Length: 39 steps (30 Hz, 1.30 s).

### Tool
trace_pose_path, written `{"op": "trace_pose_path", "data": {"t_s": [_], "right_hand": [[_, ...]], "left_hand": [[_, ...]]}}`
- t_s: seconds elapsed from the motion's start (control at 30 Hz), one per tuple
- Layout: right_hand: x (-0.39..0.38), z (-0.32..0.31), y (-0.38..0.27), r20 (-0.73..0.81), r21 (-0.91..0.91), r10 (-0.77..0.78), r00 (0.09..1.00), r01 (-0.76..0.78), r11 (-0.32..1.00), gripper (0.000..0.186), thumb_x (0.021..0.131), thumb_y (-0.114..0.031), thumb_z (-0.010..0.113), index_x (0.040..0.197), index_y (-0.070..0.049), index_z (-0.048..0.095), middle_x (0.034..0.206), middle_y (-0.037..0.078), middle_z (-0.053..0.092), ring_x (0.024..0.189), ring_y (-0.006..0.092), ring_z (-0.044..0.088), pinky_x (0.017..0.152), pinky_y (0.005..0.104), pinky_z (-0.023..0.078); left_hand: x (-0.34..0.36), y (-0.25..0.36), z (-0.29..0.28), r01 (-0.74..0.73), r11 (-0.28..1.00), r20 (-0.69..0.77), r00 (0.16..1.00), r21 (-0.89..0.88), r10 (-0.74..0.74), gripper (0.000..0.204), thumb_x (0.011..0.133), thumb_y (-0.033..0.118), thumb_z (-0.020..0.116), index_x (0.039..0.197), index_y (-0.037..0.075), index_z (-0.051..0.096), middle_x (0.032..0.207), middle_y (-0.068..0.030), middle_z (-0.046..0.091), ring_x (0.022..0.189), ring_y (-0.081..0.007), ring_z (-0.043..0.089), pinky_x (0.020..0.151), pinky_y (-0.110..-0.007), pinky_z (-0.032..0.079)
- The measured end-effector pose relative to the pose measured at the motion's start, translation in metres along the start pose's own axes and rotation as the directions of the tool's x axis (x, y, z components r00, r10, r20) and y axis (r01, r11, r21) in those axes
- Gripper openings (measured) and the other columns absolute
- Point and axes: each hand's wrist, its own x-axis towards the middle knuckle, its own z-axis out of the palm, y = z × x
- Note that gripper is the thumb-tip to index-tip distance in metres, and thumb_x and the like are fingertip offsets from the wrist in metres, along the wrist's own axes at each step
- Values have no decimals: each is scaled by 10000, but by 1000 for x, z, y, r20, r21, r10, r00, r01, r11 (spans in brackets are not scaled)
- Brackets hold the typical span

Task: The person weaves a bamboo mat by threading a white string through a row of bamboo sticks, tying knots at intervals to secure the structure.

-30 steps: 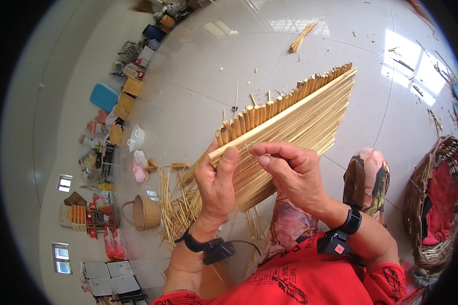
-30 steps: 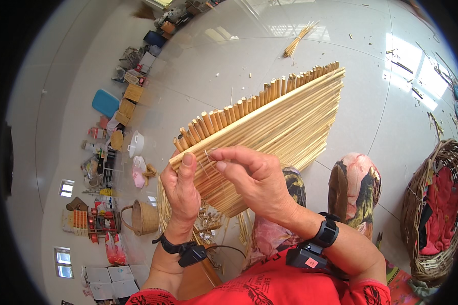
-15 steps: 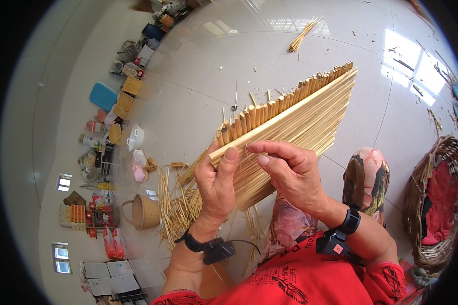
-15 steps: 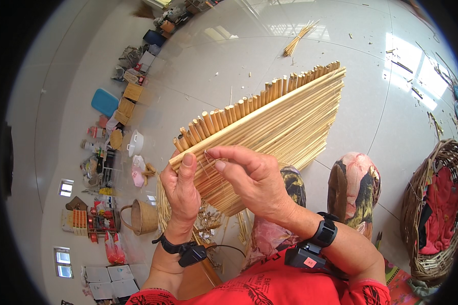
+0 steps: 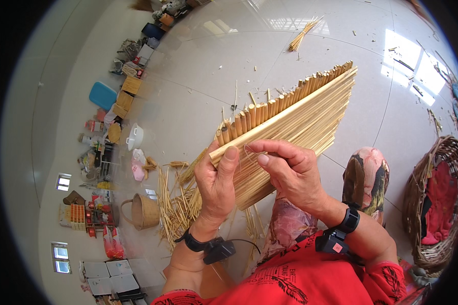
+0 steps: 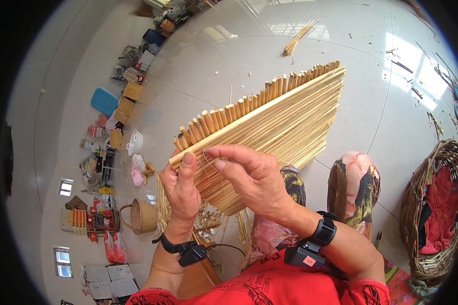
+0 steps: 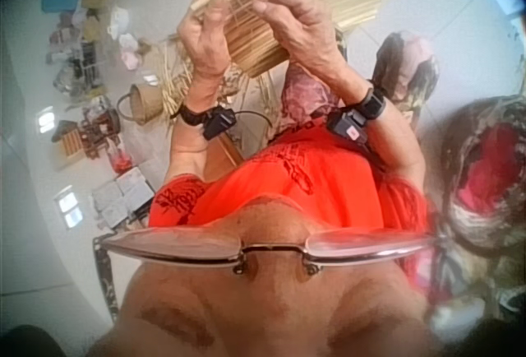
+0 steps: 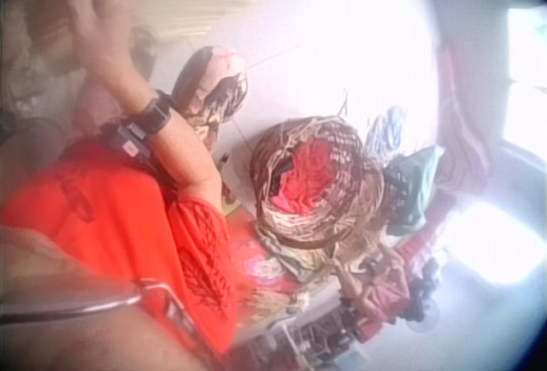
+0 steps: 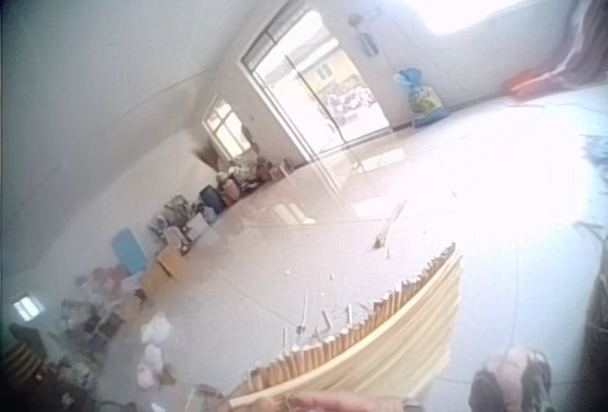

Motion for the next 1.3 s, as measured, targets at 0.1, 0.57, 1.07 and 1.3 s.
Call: {"op": "trace_pose_path", "data": {"t_s": [0.1,0.57,1.07,1.3], "right_hand": [[-2,4,0,-32,50,-23,999,25,998,204,926,-71,600,1090,13,688,759,-9,629,669,25,495,587,206,434],[-79,-21,-43,-70,132,304,950,-293,947,78,971,-75,585,967,-3,616,677,-26,586,485,13,460,431,194,350],[-173,-68,-8,-53,190,215,975,-201,961,239,930,-13,592,1157,48,635,1055,82,701,890,92,635,740,237,519],[-184,-67,-6,-70,275,246,967,-219,936,289,954,-13,566,1237,42,585,1122,99,686,973,114,637,830,257,517]], "left_hand": [[0,1,2,-10,1000,-8,1000,13,10,411,987,370,588,985,-38,632,769,36,541,710,-38,451,603,-207,361],[-44,15,17,-489,831,311,860,268,405,413,918,264,682,1151,-67,601,942,-185,684,772,-280,699,667,-346,557],[-103,13,40,-726,609,500,675,319,542,226,852,97,612,1030,-36,651,1030,-226,691,1033,-368,678,854,-417,576],[-103,12,44,-713,624,483,690,320,540,205,867,103,599,1020,-21,653,1024,-211,696,1029,-354,681,845,-407,577]]}}
